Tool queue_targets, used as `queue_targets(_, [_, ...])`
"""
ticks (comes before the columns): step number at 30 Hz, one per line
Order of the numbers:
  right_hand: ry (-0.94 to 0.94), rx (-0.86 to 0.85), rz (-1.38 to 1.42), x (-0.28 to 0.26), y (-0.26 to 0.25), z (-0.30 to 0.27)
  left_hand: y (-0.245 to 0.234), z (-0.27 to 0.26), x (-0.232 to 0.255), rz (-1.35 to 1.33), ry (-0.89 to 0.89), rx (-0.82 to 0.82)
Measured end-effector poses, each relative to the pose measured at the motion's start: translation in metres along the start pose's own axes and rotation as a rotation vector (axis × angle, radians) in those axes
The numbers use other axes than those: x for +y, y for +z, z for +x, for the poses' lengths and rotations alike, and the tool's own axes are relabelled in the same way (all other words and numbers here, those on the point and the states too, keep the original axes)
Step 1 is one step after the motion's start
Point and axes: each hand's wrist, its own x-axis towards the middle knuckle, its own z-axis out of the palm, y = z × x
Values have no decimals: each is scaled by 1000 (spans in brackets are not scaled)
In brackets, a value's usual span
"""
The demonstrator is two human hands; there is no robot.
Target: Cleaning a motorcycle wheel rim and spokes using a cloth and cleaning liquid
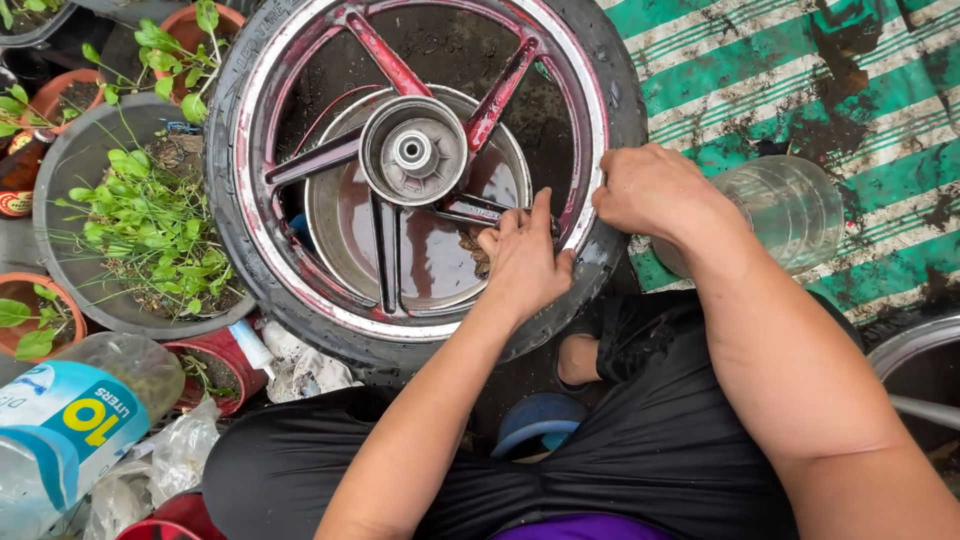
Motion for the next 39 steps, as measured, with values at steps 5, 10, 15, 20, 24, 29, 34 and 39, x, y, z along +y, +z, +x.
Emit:
queue_targets(5, [18,-23,57,8,-4,0,27,2,-27,-147,-44,83])
queue_targets(10, [9,-42,106,-9,-23,-26,36,-2,-30,-320,-36,137])
queue_targets(15, [-8,-65,130,-20,-36,-39,28,-2,-15,-86,94,108])
queue_targets(20, [-32,-80,157,-19,-41,-49,11,8,-6,211,90,-46])
queue_targets(24, [-68,-43,127,-14,-36,-44,-3,15,-15,119,-36,19])
queue_targets(29, [-154,56,113,-5,-34,-48,-41,-16,-28,-426,-78,123])
queue_targets(34, [-398,96,211,-35,-40,-57,-71,-43,-48,-525,-92,289])
queue_targets(39, [-410,86,82,-33,-17,-24,-89,-38,-118,-355,-398,214])
